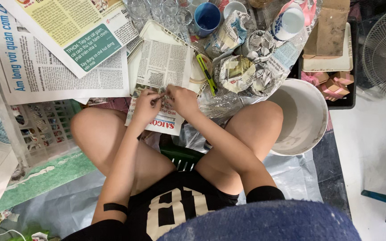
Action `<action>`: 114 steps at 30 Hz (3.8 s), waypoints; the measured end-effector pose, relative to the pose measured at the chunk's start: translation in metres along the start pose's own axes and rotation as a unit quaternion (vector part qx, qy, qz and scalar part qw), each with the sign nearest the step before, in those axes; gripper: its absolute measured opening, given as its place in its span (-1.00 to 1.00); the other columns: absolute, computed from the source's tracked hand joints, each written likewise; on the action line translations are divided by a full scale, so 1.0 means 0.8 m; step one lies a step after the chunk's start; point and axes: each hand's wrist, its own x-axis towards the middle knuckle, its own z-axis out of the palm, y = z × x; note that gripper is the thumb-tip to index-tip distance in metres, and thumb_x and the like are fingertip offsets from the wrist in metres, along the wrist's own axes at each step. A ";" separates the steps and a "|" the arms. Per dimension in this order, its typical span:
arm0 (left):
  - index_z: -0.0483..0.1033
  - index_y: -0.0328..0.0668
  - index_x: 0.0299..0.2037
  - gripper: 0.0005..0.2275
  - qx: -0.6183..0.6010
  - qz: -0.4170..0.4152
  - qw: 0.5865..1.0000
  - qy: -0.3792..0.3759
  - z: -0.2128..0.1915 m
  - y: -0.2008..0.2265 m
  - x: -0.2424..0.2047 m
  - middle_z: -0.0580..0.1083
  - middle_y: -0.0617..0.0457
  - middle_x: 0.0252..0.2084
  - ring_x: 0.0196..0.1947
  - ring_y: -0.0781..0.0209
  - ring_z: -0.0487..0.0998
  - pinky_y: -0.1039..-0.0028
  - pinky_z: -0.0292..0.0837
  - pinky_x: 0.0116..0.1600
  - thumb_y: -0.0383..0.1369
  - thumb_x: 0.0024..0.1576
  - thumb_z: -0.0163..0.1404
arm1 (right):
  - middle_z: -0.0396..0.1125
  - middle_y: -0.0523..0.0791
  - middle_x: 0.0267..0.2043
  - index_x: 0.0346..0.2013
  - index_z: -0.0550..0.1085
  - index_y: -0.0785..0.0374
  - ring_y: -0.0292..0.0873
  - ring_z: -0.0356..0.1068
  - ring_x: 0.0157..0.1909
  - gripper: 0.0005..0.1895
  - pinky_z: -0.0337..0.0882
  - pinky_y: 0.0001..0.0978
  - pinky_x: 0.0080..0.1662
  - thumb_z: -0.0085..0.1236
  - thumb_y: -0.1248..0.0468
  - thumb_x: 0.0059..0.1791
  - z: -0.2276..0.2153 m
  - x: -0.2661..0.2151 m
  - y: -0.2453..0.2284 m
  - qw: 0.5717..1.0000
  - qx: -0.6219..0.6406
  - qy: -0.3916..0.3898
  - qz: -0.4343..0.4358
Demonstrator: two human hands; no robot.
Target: The person wraps small ceramic cups and bowls with newspaper and secures them with tape. They handle each item individually, folding the paper around the object and applying tape to hold it in place.
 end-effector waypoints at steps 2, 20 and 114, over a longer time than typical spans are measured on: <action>0.61 -0.32 -0.08 -0.71 0.015 0.035 0.999 -0.013 -0.006 -0.001 -0.005 0.47 -0.11 -0.07 -0.11 -0.02 0.55 0.31 0.51 -0.04 -0.41 0.00 0.23 | 0.50 -0.14 -0.33 -0.26 0.50 0.15 -0.02 0.52 -0.28 -0.74 0.45 -0.13 -0.28 0.36 0.21 -0.17 -0.002 0.002 0.000 1.000 0.013 -0.002 0.000; 0.55 -0.42 -0.14 -0.66 0.047 0.019 0.999 0.013 -0.006 0.033 0.005 0.51 -0.24 -0.28 -0.35 -0.10 0.57 0.24 0.48 -0.23 -0.31 0.00 0.31 | 0.50 -0.05 -0.19 -0.28 0.51 0.26 0.01 0.50 -0.05 -0.78 0.44 -0.19 0.01 0.34 0.34 -0.18 -0.024 0.040 0.034 0.970 0.135 -0.178 -0.093; 0.15 -0.14 0.32 -0.42 -0.246 -0.026 0.962 -0.117 0.030 0.124 -0.010 0.51 0.08 0.00 -0.03 0.29 0.59 0.36 0.57 -0.23 -0.17 0.14 0.08 | 0.48 -0.15 -0.30 -0.09 0.43 0.30 -0.36 0.48 -0.32 -0.93 0.39 -0.55 -0.33 0.07 0.35 0.17 -0.174 0.007 0.066 0.927 0.354 0.109 0.055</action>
